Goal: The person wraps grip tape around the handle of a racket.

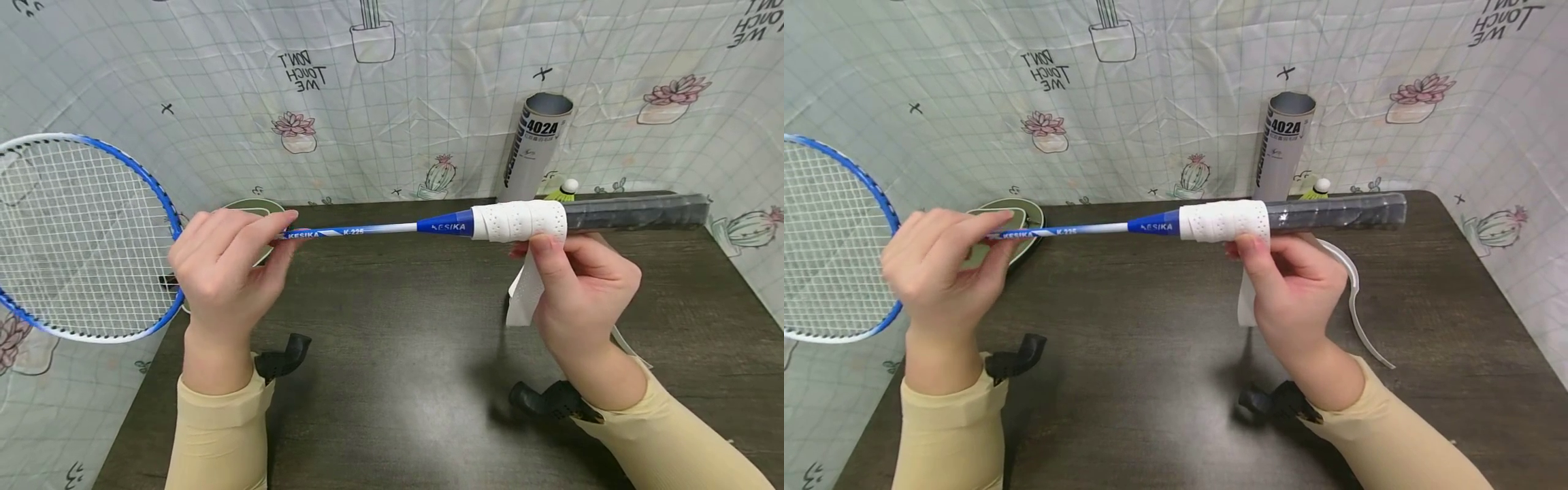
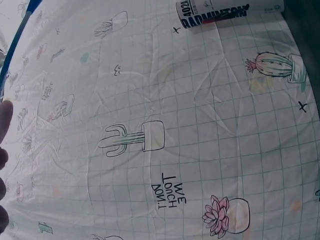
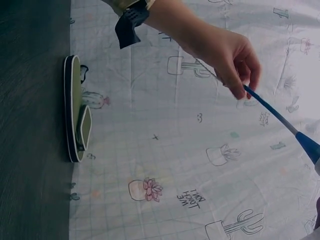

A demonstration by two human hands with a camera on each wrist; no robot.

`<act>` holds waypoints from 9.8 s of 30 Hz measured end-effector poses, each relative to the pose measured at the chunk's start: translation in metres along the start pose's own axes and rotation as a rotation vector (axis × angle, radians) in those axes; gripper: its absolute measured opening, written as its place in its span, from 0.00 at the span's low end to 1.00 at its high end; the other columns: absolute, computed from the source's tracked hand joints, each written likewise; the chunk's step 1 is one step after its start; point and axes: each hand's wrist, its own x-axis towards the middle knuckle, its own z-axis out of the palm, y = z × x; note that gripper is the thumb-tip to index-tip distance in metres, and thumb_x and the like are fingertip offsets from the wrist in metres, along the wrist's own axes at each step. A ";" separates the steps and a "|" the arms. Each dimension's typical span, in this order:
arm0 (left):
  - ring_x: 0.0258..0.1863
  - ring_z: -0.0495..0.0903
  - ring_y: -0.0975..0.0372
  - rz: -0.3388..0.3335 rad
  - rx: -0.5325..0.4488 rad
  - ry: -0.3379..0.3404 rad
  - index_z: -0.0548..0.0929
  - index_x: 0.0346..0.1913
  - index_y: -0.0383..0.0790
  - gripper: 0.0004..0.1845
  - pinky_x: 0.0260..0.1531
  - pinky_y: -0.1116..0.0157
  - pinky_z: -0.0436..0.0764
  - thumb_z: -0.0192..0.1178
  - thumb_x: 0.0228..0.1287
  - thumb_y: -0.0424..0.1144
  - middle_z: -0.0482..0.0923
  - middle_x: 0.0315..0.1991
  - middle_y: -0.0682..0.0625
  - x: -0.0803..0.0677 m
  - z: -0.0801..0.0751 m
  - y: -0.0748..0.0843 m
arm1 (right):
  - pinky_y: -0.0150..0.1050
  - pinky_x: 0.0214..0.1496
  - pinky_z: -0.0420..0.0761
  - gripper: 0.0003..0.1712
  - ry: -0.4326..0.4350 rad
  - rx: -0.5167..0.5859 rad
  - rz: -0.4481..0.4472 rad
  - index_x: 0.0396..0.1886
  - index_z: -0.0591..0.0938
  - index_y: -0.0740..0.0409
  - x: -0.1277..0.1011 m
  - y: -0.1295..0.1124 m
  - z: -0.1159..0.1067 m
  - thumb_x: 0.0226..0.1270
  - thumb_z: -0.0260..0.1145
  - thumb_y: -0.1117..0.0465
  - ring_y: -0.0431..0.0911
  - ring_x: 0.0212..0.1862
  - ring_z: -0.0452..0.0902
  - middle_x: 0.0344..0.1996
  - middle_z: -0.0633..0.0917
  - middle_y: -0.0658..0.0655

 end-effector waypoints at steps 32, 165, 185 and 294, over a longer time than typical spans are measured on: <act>0.16 0.71 0.49 -0.041 0.008 -0.012 0.90 0.25 0.39 0.09 0.24 0.55 0.60 0.74 0.62 0.37 0.79 0.18 0.47 -0.001 0.002 0.003 | 0.42 0.36 0.87 0.14 -0.013 0.093 0.030 0.21 0.75 0.88 0.000 -0.003 0.002 0.53 0.73 0.80 0.53 0.24 0.85 0.24 0.85 0.63; 0.16 0.68 0.53 -0.036 0.003 -0.150 0.90 0.27 0.40 0.16 0.21 0.58 0.58 0.72 0.65 0.48 0.78 0.19 0.49 -0.003 -0.005 0.009 | 0.41 0.27 0.85 0.04 -0.029 0.204 0.053 0.23 0.74 0.87 -0.005 -0.003 -0.004 0.54 0.54 0.86 0.51 0.19 0.81 0.21 0.84 0.63; 0.16 0.71 0.53 -0.050 -0.032 -0.160 0.92 0.31 0.39 0.07 0.20 0.57 0.65 0.73 0.64 0.39 0.79 0.19 0.47 -0.004 -0.003 0.007 | 0.34 0.25 0.80 0.23 -0.029 0.014 0.012 0.17 0.70 0.86 0.000 0.001 -0.006 0.58 0.75 0.76 0.44 0.16 0.72 0.10 0.71 0.55; 0.20 0.73 0.53 -0.076 0.013 -0.349 0.92 0.36 0.39 0.14 0.25 0.56 0.66 0.67 0.70 0.47 0.80 0.22 0.49 -0.005 -0.006 0.003 | 0.31 0.23 0.73 0.19 -0.014 -0.048 0.038 0.20 0.74 0.84 0.002 0.001 -0.008 0.61 0.73 0.74 0.48 0.20 0.78 0.12 0.71 0.53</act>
